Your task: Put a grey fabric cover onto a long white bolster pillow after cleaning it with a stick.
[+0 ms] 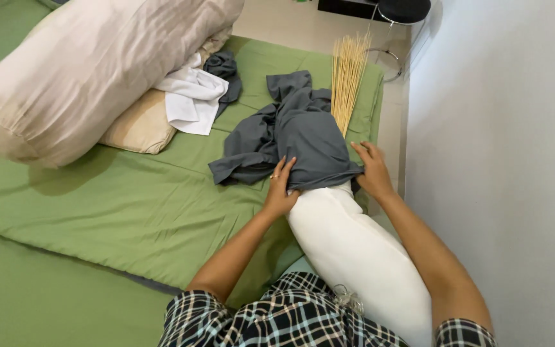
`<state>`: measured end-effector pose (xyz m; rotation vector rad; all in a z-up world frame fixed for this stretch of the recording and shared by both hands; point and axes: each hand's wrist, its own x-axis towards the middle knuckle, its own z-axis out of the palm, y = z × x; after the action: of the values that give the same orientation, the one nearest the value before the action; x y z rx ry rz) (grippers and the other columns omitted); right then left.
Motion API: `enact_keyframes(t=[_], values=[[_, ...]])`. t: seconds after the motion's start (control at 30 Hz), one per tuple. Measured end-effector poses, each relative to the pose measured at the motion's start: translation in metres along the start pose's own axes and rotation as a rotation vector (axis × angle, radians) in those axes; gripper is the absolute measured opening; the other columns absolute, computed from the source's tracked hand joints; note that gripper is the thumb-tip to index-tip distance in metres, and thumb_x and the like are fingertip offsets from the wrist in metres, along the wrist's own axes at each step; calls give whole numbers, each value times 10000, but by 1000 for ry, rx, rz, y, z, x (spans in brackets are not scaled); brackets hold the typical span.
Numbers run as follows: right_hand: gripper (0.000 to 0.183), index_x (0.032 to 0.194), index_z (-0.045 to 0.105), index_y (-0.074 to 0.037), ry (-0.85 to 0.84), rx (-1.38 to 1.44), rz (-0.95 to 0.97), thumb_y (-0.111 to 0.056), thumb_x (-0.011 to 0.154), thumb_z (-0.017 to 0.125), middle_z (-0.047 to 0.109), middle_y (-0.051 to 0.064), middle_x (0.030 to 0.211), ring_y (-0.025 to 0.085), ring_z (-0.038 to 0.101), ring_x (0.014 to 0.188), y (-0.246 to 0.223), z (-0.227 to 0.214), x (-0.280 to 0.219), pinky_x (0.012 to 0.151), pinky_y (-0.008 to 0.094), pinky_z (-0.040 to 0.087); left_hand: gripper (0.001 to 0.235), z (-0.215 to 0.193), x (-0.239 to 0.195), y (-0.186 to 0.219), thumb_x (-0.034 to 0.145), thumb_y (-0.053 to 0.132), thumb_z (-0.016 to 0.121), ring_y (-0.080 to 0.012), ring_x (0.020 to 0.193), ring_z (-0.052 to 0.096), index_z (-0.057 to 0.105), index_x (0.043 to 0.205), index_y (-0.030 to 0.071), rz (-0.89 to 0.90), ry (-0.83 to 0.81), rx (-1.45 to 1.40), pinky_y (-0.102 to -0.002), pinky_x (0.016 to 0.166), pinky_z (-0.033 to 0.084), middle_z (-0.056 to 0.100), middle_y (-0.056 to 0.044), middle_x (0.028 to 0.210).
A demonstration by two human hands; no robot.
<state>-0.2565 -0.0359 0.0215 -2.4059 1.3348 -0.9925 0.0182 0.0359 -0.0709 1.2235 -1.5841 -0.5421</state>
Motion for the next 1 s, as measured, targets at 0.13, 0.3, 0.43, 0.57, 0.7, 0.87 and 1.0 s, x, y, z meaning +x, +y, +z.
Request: enact_keyframes(t=[0.13,0.3,0.43,0.57,0.7,0.87,1.0], values=[[604,1267,637,-19,30,218,-34,144,697,517,609,213,1315,396,597,1206,43,56,17,1017,414,476,901,-4,7,10,765,165,742,-446,1451,361,363,1583,161,-86,8,24,-475,1189,346,274,-246,1648],[320,1163,639,-10,-19,490,174,59,920,444,712,120,1025,172,642,993,38,64,16,898,283,498,982,-20,44,85,733,433,821,-399,1491,276,367,1542,111,53,20,333,-723,1130,178,287,-156,1625],[370,1148,639,-5,-129,616,130,72,865,413,699,62,1003,134,599,976,21,54,0,887,280,486,869,-12,52,94,743,344,806,-376,1515,279,461,1519,156,143,12,386,-750,1139,188,334,-92,1636],[290,1124,647,-6,-339,568,210,-4,899,465,665,35,921,131,580,877,1,41,-16,800,298,487,808,-9,45,91,702,232,808,-350,1515,320,539,1462,173,109,6,425,-712,1148,250,392,-73,1623],[219,1056,680,-8,-624,510,366,-137,999,511,625,37,839,140,540,771,-12,25,-27,697,311,467,721,-18,39,90,690,147,797,-302,1490,392,625,1389,199,84,-104,310,-642,1131,341,474,-41,1586],[196,1076,652,-24,-494,553,299,-153,1011,520,611,16,852,118,533,797,-20,19,-39,736,282,466,573,-24,37,86,731,91,776,-374,1365,485,673,1293,137,281,-80,280,-544,1075,404,569,-123,1453],[196,1136,574,-30,-381,633,289,-43,941,594,578,18,916,123,545,855,-12,11,-47,788,283,468,326,-14,33,83,808,-29,664,-320,1080,719,705,1115,74,349,-38,229,-397,1005,568,746,-125,1135]])
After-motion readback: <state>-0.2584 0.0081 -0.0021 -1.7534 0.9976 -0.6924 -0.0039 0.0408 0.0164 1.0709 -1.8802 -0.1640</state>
